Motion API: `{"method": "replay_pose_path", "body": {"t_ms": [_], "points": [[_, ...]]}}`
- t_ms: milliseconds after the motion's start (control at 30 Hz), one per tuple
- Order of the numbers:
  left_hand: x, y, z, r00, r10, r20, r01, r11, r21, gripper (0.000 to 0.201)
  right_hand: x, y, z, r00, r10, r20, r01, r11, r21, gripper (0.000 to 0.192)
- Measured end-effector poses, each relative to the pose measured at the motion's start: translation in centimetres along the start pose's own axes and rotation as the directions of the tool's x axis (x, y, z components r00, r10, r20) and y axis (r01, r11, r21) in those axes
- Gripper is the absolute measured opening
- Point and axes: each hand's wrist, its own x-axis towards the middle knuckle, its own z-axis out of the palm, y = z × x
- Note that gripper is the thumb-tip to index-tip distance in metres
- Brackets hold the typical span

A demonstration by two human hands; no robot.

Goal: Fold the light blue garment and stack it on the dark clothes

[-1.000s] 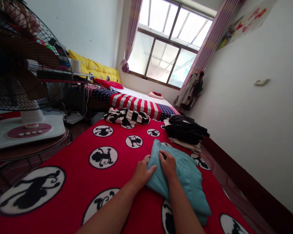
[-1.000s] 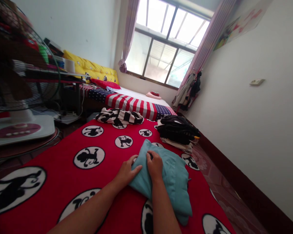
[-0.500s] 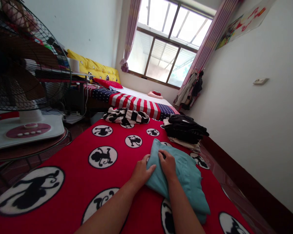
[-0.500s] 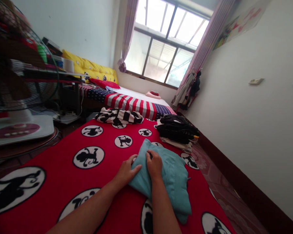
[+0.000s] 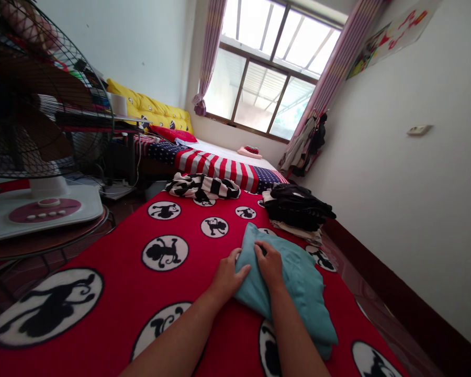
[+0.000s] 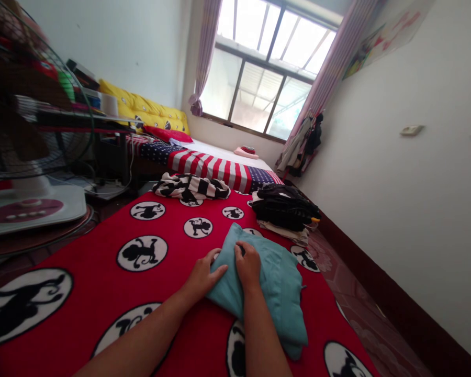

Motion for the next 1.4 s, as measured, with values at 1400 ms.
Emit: {"method": "replay_pose_path", "body": {"t_ms": [1400], "points": [[0.01,0.16,-0.09,1.0,-0.003,0.008,0.003,1.0,0.017,0.046,-0.1,-0.13,-0.12,1.0,-0.002,0.008,0.002,1.0,0.003,0.031]]}}
